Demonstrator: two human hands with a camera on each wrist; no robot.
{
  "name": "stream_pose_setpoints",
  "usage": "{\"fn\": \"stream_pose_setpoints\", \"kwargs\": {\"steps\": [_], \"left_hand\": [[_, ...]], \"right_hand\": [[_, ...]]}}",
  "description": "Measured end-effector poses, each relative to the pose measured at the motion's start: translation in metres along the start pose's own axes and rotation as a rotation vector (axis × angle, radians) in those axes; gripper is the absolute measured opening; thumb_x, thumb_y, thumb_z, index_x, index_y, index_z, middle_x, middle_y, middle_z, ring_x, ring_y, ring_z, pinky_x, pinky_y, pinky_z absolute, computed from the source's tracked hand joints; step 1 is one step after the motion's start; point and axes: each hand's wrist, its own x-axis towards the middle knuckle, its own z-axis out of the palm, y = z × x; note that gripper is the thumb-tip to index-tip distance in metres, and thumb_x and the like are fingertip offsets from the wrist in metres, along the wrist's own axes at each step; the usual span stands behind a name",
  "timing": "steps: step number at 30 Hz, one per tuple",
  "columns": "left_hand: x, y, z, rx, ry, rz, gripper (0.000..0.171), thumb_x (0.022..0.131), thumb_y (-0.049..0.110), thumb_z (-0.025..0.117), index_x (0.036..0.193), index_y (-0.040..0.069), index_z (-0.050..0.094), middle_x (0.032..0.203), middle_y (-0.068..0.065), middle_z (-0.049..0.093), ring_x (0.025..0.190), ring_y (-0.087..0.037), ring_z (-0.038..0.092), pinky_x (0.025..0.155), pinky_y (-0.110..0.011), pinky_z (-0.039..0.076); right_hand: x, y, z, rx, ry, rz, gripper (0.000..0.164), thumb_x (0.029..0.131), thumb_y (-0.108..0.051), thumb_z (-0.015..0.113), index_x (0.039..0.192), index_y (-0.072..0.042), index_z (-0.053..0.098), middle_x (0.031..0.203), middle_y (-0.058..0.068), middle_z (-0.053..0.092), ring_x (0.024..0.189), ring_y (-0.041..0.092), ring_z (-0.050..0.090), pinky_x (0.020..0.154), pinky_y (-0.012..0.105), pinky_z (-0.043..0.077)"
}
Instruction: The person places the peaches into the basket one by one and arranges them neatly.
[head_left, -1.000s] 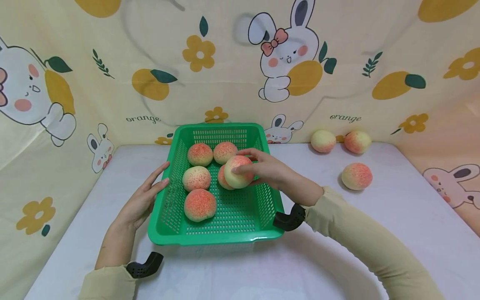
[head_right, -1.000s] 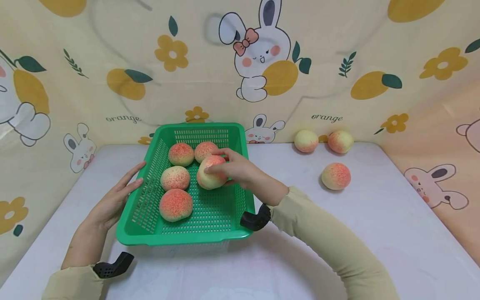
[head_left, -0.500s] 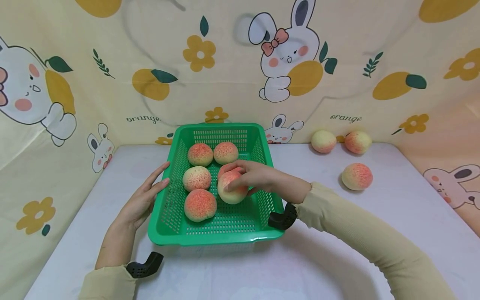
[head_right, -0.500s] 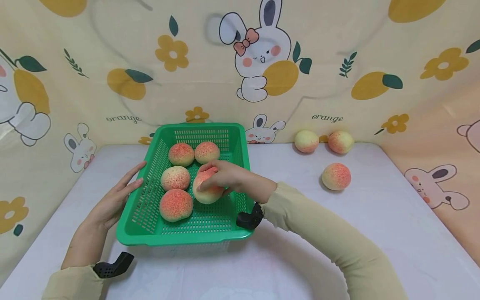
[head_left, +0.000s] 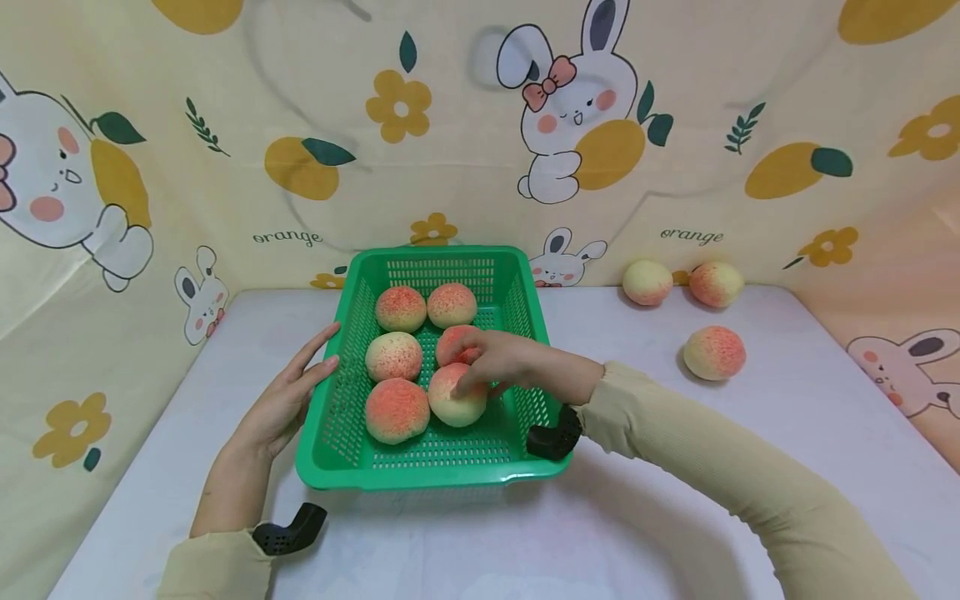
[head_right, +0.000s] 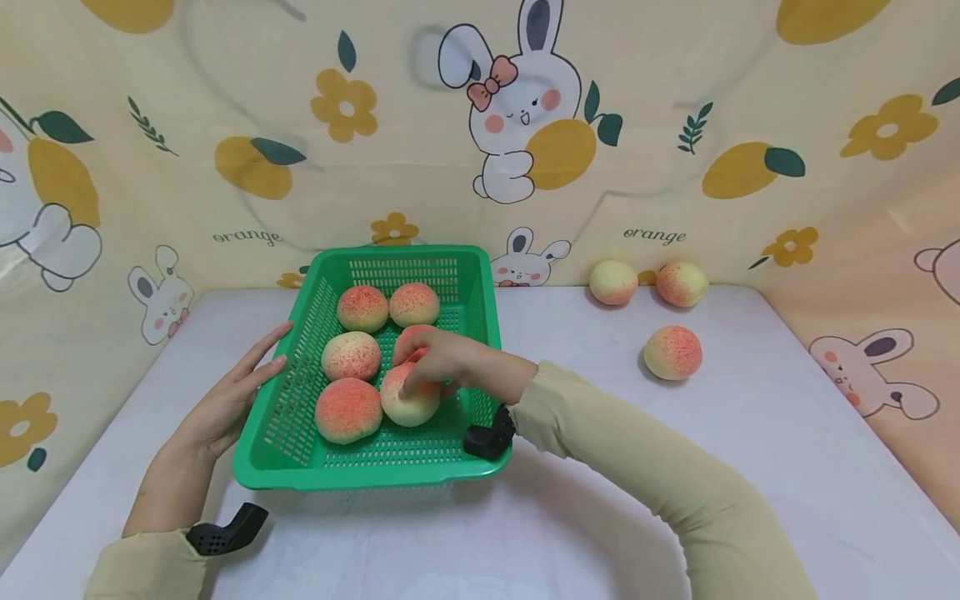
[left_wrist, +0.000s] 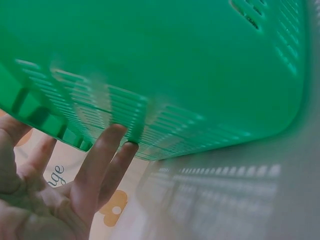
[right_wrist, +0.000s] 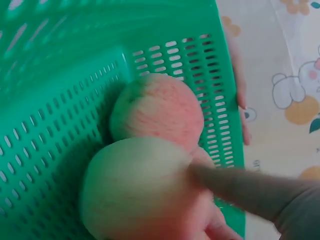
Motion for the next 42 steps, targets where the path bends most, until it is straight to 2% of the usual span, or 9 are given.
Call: {"fn": "stream_pose_setpoints", "kwargs": {"steps": [4, 12, 19, 24, 28, 32, 36, 39, 42], "left_hand": [[0.0, 0.0, 0.0, -0.003, 0.002, 0.0, 0.062, 0.101, 0.034, 0.049, 0.154, 0.032, 0.016, 0.119, -0.002, 0.053, 0.094, -0.012, 0.068, 0.076, -0.033, 0.058], [0.001, -0.001, -0.001, 0.015, 0.009, -0.006, 0.062, 0.101, 0.036, 0.048, 0.154, 0.033, 0.016, 0.122, -0.005, 0.051, 0.095, -0.012, 0.068, 0.076, -0.034, 0.058], [0.002, -0.002, -0.002, -0.004, 0.004, -0.006, 0.061, 0.101, 0.034, 0.048, 0.153, 0.034, 0.017, 0.12, -0.002, 0.054, 0.094, -0.012, 0.068, 0.076, -0.034, 0.058], [0.002, -0.001, -0.001, -0.001, -0.001, -0.01, 0.06, 0.101, 0.034, 0.047, 0.153, 0.034, 0.016, 0.121, -0.003, 0.053, 0.095, -0.012, 0.068, 0.076, -0.034, 0.058], [0.002, -0.001, -0.001, 0.005, 0.002, -0.013, 0.061, 0.101, 0.035, 0.048, 0.153, 0.035, 0.016, 0.124, -0.004, 0.05, 0.097, -0.012, 0.067, 0.078, -0.034, 0.058], [0.002, -0.001, -0.002, 0.002, -0.004, -0.011, 0.06, 0.101, 0.035, 0.047, 0.153, 0.035, 0.016, 0.126, -0.006, 0.049, 0.098, -0.012, 0.067, 0.079, -0.033, 0.058], [0.001, -0.002, -0.002, 0.0, -0.01, -0.007, 0.06, 0.102, 0.035, 0.046, 0.153, 0.035, 0.015, 0.126, -0.006, 0.048, 0.099, -0.012, 0.066, 0.079, -0.032, 0.058], [0.001, -0.002, -0.002, -0.01, -0.012, -0.002, 0.06, 0.102, 0.034, 0.046, 0.154, 0.034, 0.015, 0.125, -0.005, 0.049, 0.098, -0.012, 0.066, 0.079, -0.032, 0.058], [0.0, -0.002, -0.002, -0.025, -0.017, 0.001, 0.06, 0.102, 0.033, 0.046, 0.154, 0.033, 0.016, 0.122, -0.003, 0.053, 0.097, -0.012, 0.067, 0.077, -0.032, 0.058]], "right_hand": [[0.003, 0.0, 0.001, 0.048, 0.019, 0.026, 0.054, 0.081, 0.006, 0.069, 0.13, -0.003, 0.048, 0.137, 0.018, 0.043, 0.109, 0.025, 0.052, 0.085, 0.041, 0.056], [-0.001, 0.002, -0.003, 0.073, -0.018, -0.001, 0.049, 0.084, 0.001, 0.069, 0.13, -0.003, 0.052, 0.135, 0.016, 0.051, 0.111, 0.026, 0.056, 0.082, 0.04, 0.057], [-0.007, 0.006, -0.012, 0.177, -0.064, -0.053, 0.049, 0.086, -0.001, 0.065, 0.132, 0.0, 0.049, 0.134, 0.017, 0.051, 0.11, 0.025, 0.057, 0.09, 0.045, 0.054], [-0.013, 0.01, -0.02, 0.268, -0.118, -0.097, 0.048, 0.09, 0.0, 0.059, 0.136, 0.002, 0.045, 0.138, 0.021, 0.047, 0.111, 0.026, 0.056, 0.098, 0.049, 0.049], [-0.019, 0.013, -0.026, 0.335, -0.142, -0.142, 0.05, 0.091, 0.0, 0.057, 0.138, 0.004, 0.041, 0.141, 0.023, 0.042, 0.122, 0.036, 0.05, 0.102, 0.052, 0.044], [-0.023, 0.018, -0.029, 0.394, -0.111, -0.197, 0.049, 0.091, -0.001, 0.057, 0.138, 0.005, 0.041, 0.138, 0.024, 0.043, 0.127, 0.04, 0.046, 0.106, 0.052, 0.04], [-0.025, 0.024, -0.031, 0.432, -0.071, -0.256, 0.048, 0.092, -0.001, 0.057, 0.137, 0.008, 0.042, 0.132, 0.023, 0.051, 0.116, 0.029, 0.057, 0.102, 0.042, 0.046], [-0.028, 0.029, -0.032, 0.504, -0.06, -0.299, 0.049, 0.092, 0.001, 0.055, 0.138, 0.01, 0.039, 0.128, 0.019, 0.055, 0.107, 0.017, 0.062, 0.098, 0.033, 0.05], [-0.031, 0.034, -0.034, 0.579, -0.047, -0.332, 0.049, 0.092, 0.0, 0.055, 0.138, 0.011, 0.038, 0.124, 0.013, 0.058, 0.101, 0.012, 0.064, 0.095, 0.029, 0.051]]}}
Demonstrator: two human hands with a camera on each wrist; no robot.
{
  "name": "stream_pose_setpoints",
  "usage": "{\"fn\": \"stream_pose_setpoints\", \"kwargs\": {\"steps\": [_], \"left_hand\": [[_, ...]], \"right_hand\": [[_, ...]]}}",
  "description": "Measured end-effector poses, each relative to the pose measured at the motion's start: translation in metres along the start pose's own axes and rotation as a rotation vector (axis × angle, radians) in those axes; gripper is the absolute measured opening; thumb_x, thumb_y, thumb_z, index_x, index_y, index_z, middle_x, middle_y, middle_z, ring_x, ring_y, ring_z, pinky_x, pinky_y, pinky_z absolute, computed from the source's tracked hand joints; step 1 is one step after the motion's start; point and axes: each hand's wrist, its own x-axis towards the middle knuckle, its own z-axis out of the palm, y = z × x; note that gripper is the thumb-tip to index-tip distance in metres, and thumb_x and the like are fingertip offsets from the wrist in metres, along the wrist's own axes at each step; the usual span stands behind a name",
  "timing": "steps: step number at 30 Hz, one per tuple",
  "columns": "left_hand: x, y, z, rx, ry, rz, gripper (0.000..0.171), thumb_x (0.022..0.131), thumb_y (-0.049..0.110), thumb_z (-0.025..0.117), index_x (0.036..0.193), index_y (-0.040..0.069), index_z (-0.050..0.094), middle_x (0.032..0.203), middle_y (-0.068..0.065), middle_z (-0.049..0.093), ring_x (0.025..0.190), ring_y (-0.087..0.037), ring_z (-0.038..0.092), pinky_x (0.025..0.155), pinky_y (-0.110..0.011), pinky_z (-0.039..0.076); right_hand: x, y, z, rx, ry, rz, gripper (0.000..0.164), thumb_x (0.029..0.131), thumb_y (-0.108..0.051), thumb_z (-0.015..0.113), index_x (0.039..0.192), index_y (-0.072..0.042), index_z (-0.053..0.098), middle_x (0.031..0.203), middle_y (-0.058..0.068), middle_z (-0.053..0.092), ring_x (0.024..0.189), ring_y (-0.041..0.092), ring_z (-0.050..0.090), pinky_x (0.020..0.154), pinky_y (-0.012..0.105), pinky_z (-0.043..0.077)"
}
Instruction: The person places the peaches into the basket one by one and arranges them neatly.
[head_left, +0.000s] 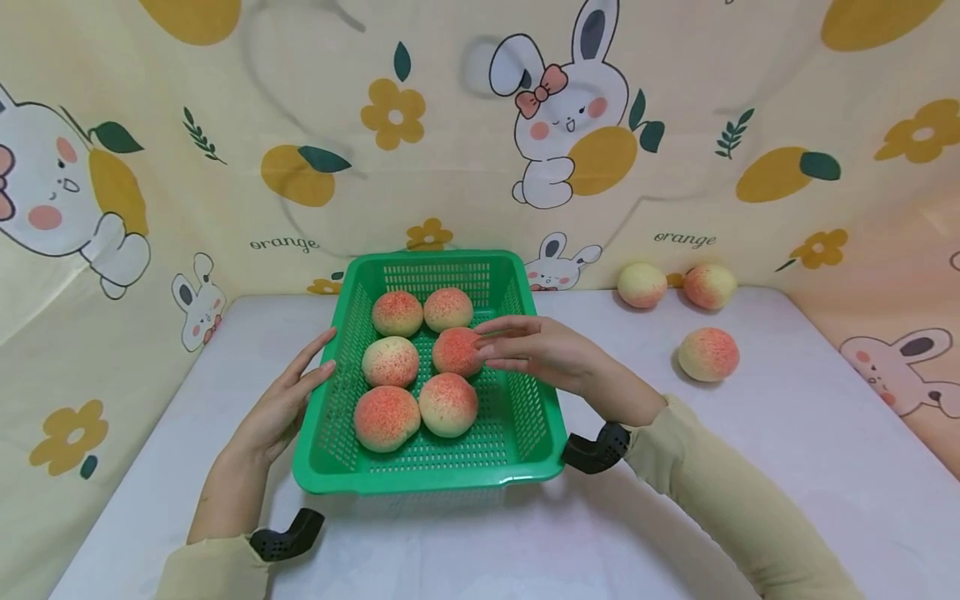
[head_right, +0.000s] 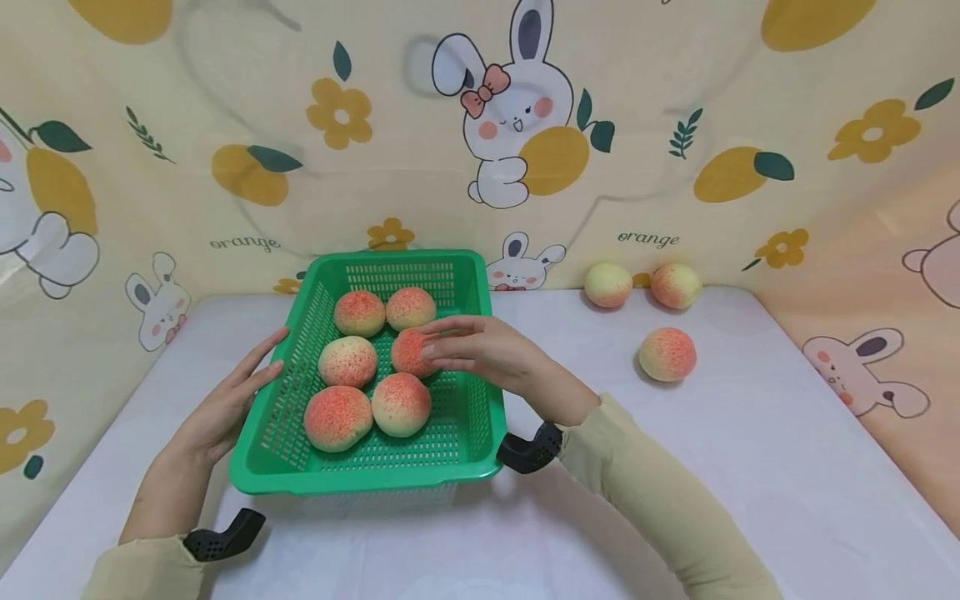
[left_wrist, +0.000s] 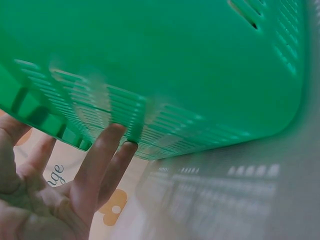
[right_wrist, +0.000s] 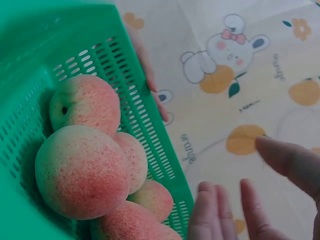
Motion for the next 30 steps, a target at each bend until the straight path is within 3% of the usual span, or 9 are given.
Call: {"fn": "stream_pose_setpoints", "kwargs": {"steps": [6, 12, 23, 30], "left_hand": [[0.0, -0.001, 0.0, -0.008, -0.007, 0.004, 0.059, 0.102, 0.032, 0.046, 0.154, 0.033, 0.016, 0.12, -0.002, 0.054, 0.095, -0.012, 0.068, 0.076, -0.032, 0.058], [-0.001, 0.0, 0.0, -0.012, -0.009, 0.003, 0.06, 0.103, 0.032, 0.045, 0.154, 0.032, 0.015, 0.118, -0.002, 0.056, 0.093, -0.012, 0.068, 0.075, -0.031, 0.058], [-0.001, 0.0, 0.001, -0.01, 0.003, 0.002, 0.06, 0.102, 0.032, 0.047, 0.154, 0.033, 0.016, 0.115, 0.0, 0.058, 0.091, -0.012, 0.069, 0.074, -0.032, 0.059], [-0.001, 0.0, 0.001, 0.001, 0.007, -0.003, 0.06, 0.102, 0.033, 0.047, 0.153, 0.034, 0.016, 0.119, -0.002, 0.053, 0.095, -0.012, 0.068, 0.076, -0.032, 0.058]], "right_hand": [[-0.01, 0.004, -0.008, 0.062, 0.069, -0.027, 0.032, 0.092, -0.001, 0.056, 0.124, -0.002, 0.053, 0.112, 0.003, 0.061, 0.098, 0.012, 0.064, 0.095, 0.028, 0.051], [-0.018, 0.005, -0.017, 0.088, 0.111, -0.043, 0.023, 0.092, -0.002, 0.058, 0.114, -0.01, 0.058, 0.101, -0.002, 0.064, 0.095, 0.011, 0.065, 0.09, 0.024, 0.053], [-0.034, 0.007, -0.04, 0.126, 0.17, -0.082, 0.02, 0.093, -0.004, 0.06, 0.112, -0.009, 0.058, 0.094, -0.001, 0.068, 0.09, 0.011, 0.066, 0.087, 0.023, 0.053], [-0.05, 0.01, -0.057, 0.187, 0.251, -0.117, 0.017, 0.094, -0.003, 0.058, 0.103, -0.015, 0.067, 0.091, -0.003, 0.069, 0.087, 0.009, 0.066, 0.081, 0.019, 0.053]]}}
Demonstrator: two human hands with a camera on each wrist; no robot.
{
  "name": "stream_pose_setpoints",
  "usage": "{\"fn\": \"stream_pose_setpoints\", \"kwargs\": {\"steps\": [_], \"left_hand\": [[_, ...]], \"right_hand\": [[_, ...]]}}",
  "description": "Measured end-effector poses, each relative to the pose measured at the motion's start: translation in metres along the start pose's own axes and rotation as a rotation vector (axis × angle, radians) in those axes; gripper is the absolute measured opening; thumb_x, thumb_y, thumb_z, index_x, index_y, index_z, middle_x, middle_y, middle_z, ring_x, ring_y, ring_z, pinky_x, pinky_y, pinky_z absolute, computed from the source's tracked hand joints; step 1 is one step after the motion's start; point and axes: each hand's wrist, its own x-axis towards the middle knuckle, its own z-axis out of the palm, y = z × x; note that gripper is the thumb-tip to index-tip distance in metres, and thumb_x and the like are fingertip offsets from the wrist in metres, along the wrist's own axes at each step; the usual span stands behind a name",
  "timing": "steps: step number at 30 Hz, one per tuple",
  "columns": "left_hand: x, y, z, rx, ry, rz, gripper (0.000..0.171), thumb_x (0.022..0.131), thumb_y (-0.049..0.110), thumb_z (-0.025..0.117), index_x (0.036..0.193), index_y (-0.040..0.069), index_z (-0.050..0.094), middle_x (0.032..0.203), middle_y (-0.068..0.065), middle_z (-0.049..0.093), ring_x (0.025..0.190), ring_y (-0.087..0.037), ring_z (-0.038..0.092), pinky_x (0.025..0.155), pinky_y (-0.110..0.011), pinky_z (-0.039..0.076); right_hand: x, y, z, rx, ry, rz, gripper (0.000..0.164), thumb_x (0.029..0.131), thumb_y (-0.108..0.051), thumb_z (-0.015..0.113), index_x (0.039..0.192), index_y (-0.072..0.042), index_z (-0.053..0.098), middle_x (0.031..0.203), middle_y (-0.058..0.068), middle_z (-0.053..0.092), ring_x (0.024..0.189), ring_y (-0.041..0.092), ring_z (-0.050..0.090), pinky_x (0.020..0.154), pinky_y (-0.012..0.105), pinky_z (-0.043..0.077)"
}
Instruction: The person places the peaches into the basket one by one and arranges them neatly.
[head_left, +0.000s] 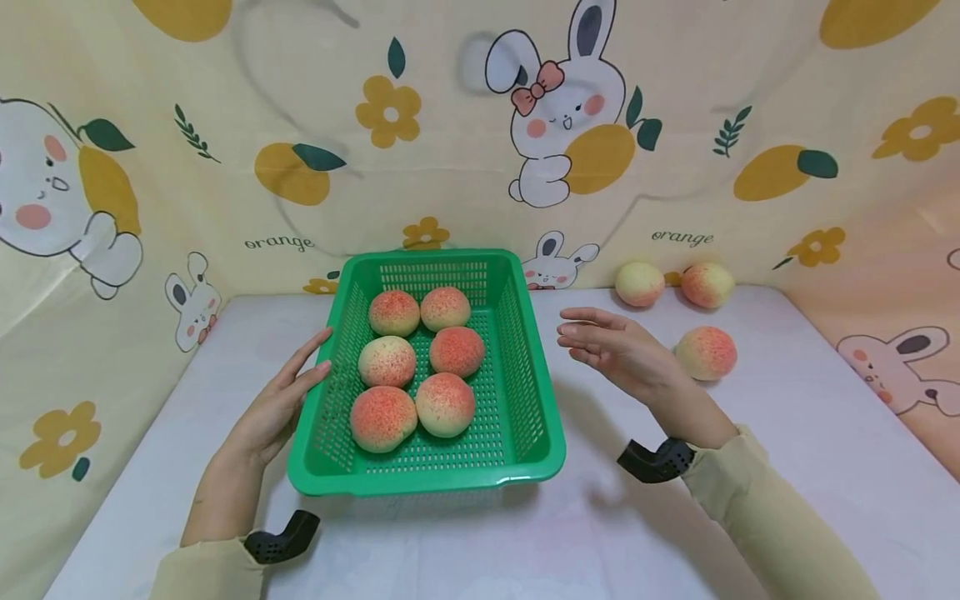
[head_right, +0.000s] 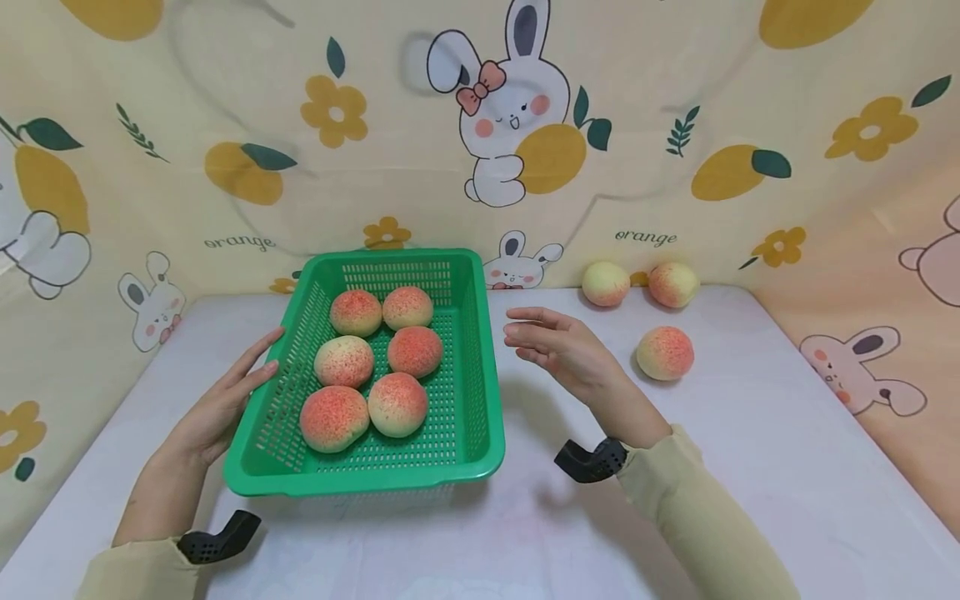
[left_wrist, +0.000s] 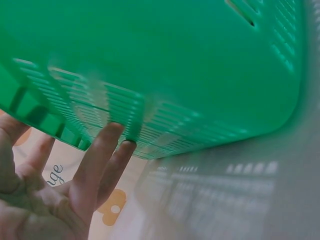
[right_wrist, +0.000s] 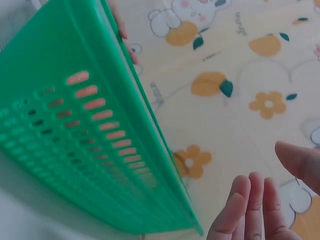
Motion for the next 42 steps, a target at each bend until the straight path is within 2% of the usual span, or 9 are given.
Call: {"fn": "stream_pose_setpoints", "kwargs": {"steps": [7, 14, 23, 27, 32, 36, 38, 39, 42], "left_hand": [[0.0, -0.001, -0.002, -0.002, 0.0, 0.0, 0.06, 0.102, 0.033, 0.047, 0.153, 0.035, 0.016, 0.118, -0.001, 0.055, 0.094, -0.012, 0.068, 0.076, -0.032, 0.058], [0.0, -0.001, -0.002, -0.008, -0.005, -0.004, 0.06, 0.102, 0.033, 0.046, 0.153, 0.034, 0.016, 0.118, 0.0, 0.056, 0.095, -0.012, 0.068, 0.077, -0.032, 0.058], [0.0, -0.001, -0.002, -0.006, 0.0, 0.001, 0.06, 0.102, 0.033, 0.047, 0.153, 0.034, 0.017, 0.114, 0.002, 0.059, 0.093, -0.012, 0.069, 0.075, -0.032, 0.058], [0.0, -0.001, -0.002, -0.008, -0.005, 0.004, 0.059, 0.102, 0.032, 0.047, 0.153, 0.034, 0.017, 0.114, 0.002, 0.059, 0.092, -0.012, 0.069, 0.075, -0.032, 0.059], [0.0, -0.001, -0.002, -0.009, -0.008, 0.007, 0.06, 0.102, 0.032, 0.047, 0.153, 0.033, 0.016, 0.115, 0.002, 0.059, 0.094, -0.012, 0.068, 0.076, -0.032, 0.058], [0.001, -0.001, -0.002, -0.011, -0.012, 0.008, 0.06, 0.102, 0.032, 0.047, 0.154, 0.033, 0.016, 0.115, 0.002, 0.059, 0.095, -0.012, 0.068, 0.076, -0.032, 0.058], [0.001, -0.001, -0.002, -0.013, -0.014, 0.008, 0.06, 0.102, 0.032, 0.046, 0.154, 0.032, 0.016, 0.115, 0.002, 0.059, 0.095, -0.012, 0.068, 0.076, -0.033, 0.058], [0.001, -0.001, -0.002, -0.015, -0.015, 0.008, 0.06, 0.102, 0.031, 0.046, 0.154, 0.032, 0.016, 0.115, 0.002, 0.059, 0.095, -0.012, 0.068, 0.076, -0.032, 0.058], [0.0, 0.0, -0.002, -0.018, -0.017, 0.007, 0.06, 0.102, 0.031, 0.046, 0.154, 0.032, 0.015, 0.116, 0.002, 0.059, 0.094, -0.012, 0.068, 0.076, -0.032, 0.058]], "right_hand": [[-0.007, -0.002, -0.013, 0.043, 0.08, -0.046, 0.017, 0.094, -0.003, 0.058, 0.096, -0.015, 0.07, 0.088, -0.004, 0.07, 0.086, 0.01, 0.066, 0.078, 0.019, 0.052], [-0.012, 0.006, -0.024, -0.155, 0.247, -0.166, 0.009, 0.091, -0.011, 0.065, 0.097, -0.017, 0.068, 0.094, -0.01, 0.066, 0.092, 0.005, 0.06, 0.081, 0.017, 0.05], [-0.014, 0.016, -0.046, -0.187, 0.407, -0.298, 0.012, 0.088, -0.011, 0.07, 0.098, -0.016, 0.068, 0.093, -0.013, 0.066, 0.09, 0.001, 0.059, 0.08, 0.015, 0.046], [-0.015, 0.018, -0.055, -0.284, 0.51, -0.282, 0.013, 0.087, -0.015, 0.072, 0.097, -0.022, 0.068, 0.09, -0.019, 0.065, 0.089, 0.0, 0.057, 0.081, 0.013, 0.042], [-0.016, 0.02, -0.065, -0.474, 0.664, -0.192, 0.016, 0.086, -0.028, 0.073, 0.1, -0.032, 0.065, 0.091, -0.026, 0.055, 0.106, 0.0, 0.043, 0.095, 0.02, 0.032], [-0.018, 0.02, -0.071, -0.499, 0.729, -0.16, 0.03, 0.085, -0.03, 0.073, 0.115, -0.028, 0.067, 0.123, -0.015, 0.051, 0.114, -0.001, 0.031, 0.097, 0.021, 0.027], [-0.017, 0.021, -0.074, -0.533, 0.787, -0.188, 0.035, 0.083, -0.027, 0.076, 0.118, -0.025, 0.069, 0.108, -0.007, 0.057, 0.093, 0.0, 0.04, 0.08, 0.018, 0.032], [-0.017, 0.021, -0.076, -0.551, 0.803, -0.208, 0.04, 0.083, -0.026, 0.076, 0.121, -0.021, 0.068, 0.117, -0.008, 0.055, 0.099, -0.001, 0.039, 0.085, 0.017, 0.032], [-0.016, 0.022, -0.082, -0.588, 0.855, -0.24, 0.046, 0.082, -0.023, 0.077, 0.126, -0.018, 0.065, 0.112, -0.003, 0.06, 0.109, 0.005, 0.047, 0.096, 0.02, 0.034]]}}
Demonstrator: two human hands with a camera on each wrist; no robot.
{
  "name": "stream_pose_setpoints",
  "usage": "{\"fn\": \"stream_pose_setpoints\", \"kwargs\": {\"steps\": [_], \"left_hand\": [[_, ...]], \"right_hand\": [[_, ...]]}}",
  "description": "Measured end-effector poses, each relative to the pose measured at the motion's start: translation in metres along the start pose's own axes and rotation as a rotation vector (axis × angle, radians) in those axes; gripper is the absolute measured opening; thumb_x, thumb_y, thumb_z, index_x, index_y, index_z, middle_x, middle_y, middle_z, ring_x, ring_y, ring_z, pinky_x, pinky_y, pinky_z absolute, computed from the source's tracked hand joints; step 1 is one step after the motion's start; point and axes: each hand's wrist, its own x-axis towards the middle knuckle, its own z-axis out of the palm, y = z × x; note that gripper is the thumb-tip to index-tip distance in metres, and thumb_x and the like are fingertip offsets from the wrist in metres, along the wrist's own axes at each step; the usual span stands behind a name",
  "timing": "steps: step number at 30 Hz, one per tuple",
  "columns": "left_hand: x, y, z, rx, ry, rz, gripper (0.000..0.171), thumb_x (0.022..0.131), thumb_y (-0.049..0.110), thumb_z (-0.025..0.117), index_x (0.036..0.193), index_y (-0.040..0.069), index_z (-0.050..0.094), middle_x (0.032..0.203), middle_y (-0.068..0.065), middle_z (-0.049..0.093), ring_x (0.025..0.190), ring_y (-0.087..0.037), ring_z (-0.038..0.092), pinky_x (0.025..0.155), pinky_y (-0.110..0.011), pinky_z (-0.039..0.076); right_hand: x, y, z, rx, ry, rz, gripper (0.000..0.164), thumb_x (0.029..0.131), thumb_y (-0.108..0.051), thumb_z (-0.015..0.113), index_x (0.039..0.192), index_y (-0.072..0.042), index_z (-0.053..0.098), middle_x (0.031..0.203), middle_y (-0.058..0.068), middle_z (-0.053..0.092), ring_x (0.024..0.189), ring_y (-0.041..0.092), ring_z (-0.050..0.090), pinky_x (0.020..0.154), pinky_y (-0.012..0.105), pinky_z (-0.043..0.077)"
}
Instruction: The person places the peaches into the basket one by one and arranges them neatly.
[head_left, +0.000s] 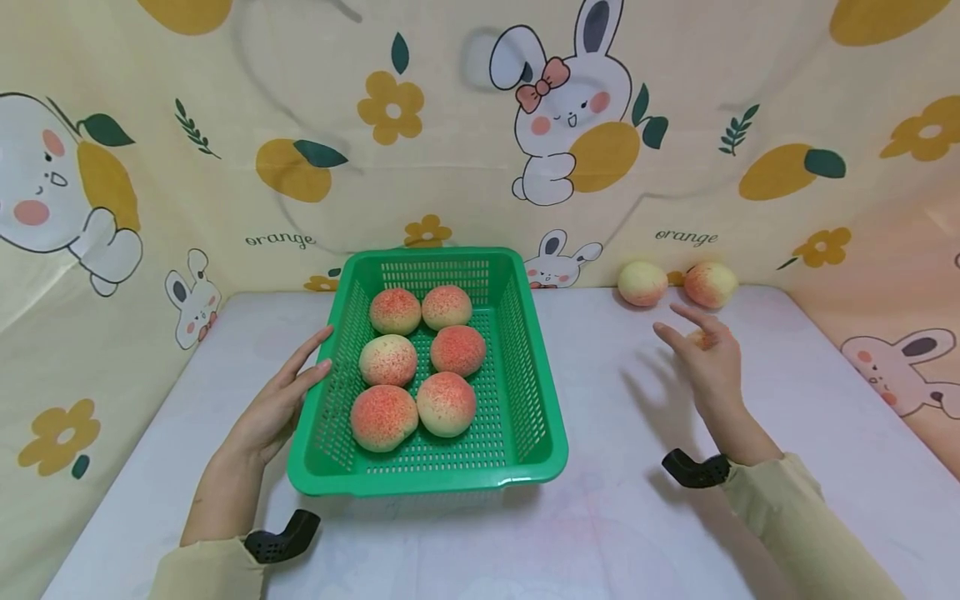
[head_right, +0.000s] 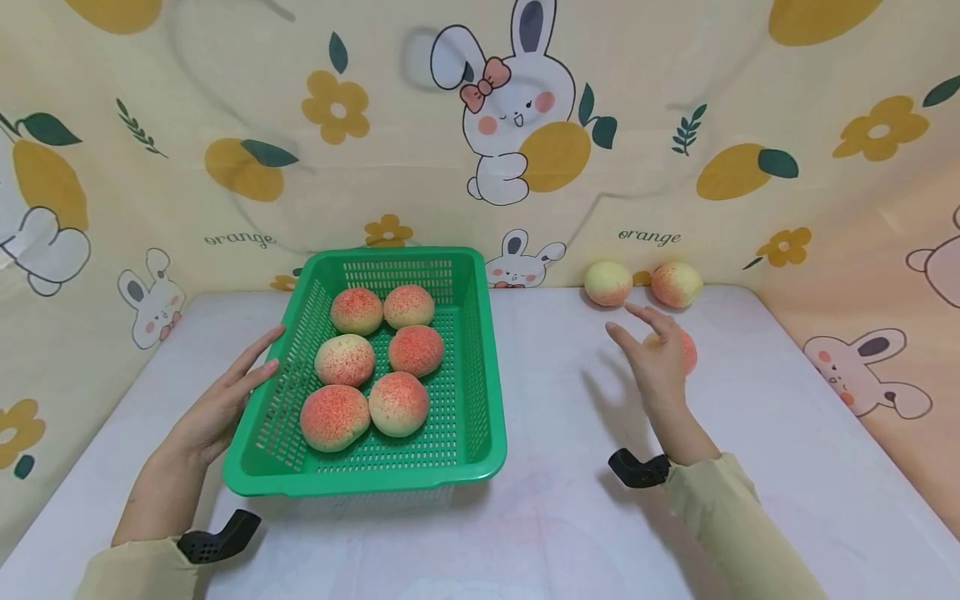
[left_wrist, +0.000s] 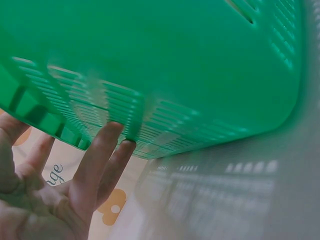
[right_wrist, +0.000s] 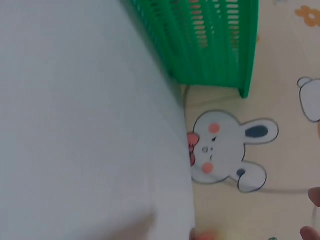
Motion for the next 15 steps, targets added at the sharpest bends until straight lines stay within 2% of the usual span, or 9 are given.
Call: {"fn": "stream_pose_setpoints", "kwargs": {"steps": [1, 2, 3, 5, 8, 11, 15], "left_hand": [[0.0, 0.0, 0.0, 0.0, 0.0, 0.0, 0.06, 0.102, 0.031, 0.046, 0.154, 0.032, 0.015, 0.116, 0.002, 0.058, 0.094, -0.012, 0.068, 0.076, -0.032, 0.058], [0.0, 0.0, 0.0, 0.0, 0.001, -0.001, 0.06, 0.102, 0.031, 0.046, 0.154, 0.033, 0.015, 0.116, 0.002, 0.058, 0.094, -0.012, 0.068, 0.076, -0.032, 0.058], [-0.001, 0.0, 0.0, 0.0, 0.001, -0.002, 0.06, 0.102, 0.031, 0.046, 0.154, 0.033, 0.015, 0.116, 0.002, 0.058, 0.094, -0.012, 0.068, 0.076, -0.032, 0.058], [-0.001, 0.0, 0.0, 0.002, 0.004, -0.003, 0.06, 0.102, 0.031, 0.046, 0.154, 0.033, 0.015, 0.116, 0.002, 0.058, 0.094, -0.012, 0.068, 0.076, -0.032, 0.058], [-0.001, 0.001, 0.001, 0.002, 0.009, -0.007, 0.06, 0.102, 0.032, 0.047, 0.154, 0.033, 0.016, 0.116, 0.003, 0.058, 0.095, -0.011, 0.068, 0.077, -0.031, 0.058], [-0.001, 0.001, 0.001, 0.002, 0.01, -0.01, 0.06, 0.102, 0.032, 0.047, 0.154, 0.033, 0.016, 0.118, 0.002, 0.057, 0.097, -0.011, 0.067, 0.078, -0.031, 0.058], [0.0, 0.0, 0.0, 0.002, 0.008, -0.01, 0.06, 0.102, 0.032, 0.046, 0.154, 0.033, 0.016, 0.12, 0.002, 0.055, 0.098, -0.011, 0.067, 0.079, -0.031, 0.058]], "right_hand": [[0.001, 0.001, -0.001, -0.012, 0.011, -0.007, 0.048, 0.082, -0.023, 0.077, 0.127, -0.018, 0.064, 0.117, 0.001, 0.061, 0.12, 0.008, 0.047, 0.104, 0.023, 0.031], [0.002, 0.003, -0.003, -0.006, 0.007, -0.006, 0.05, 0.083, -0.022, 0.076, 0.13, -0.018, 0.062, 0.133, 0.002, 0.054, 0.135, 0.012, 0.034, 0.114, 0.028, 0.02], [0.004, 0.004, -0.004, 0.004, 0.002, -0.006, 0.051, 0.083, -0.02, 0.075, 0.132, -0.018, 0.06, 0.144, 0.002, 0.045, 0.144, 0.014, 0.02, 0.119, 0.032, 0.01], [0.006, 0.007, -0.005, 0.022, 0.003, -0.008, 0.053, 0.083, -0.018, 0.075, 0.133, -0.018, 0.059, 0.151, 0.007, 0.037, 0.148, 0.019, 0.007, 0.121, 0.035, 0.0], [0.009, 0.011, -0.007, 0.022, 0.009, -0.012, 0.055, 0.083, -0.016, 0.074, 0.135, -0.016, 0.057, 0.152, 0.007, 0.037, 0.148, 0.02, 0.008, 0.121, 0.034, 0.003], [0.01, 0.012, -0.009, -0.015, 0.019, -0.022, 0.057, 0.082, -0.015, 0.075, 0.136, -0.01, 0.055, 0.152, 0.008, 0.037, 0.146, 0.021, 0.016, 0.12, 0.034, 0.009], [0.012, 0.014, -0.013, -0.053, 0.014, 0.002, 0.065, 0.083, -0.018, 0.074, 0.141, -0.006, 0.047, 0.156, 0.011, 0.027, 0.146, 0.024, 0.018, 0.12, 0.038, 0.01]]}}
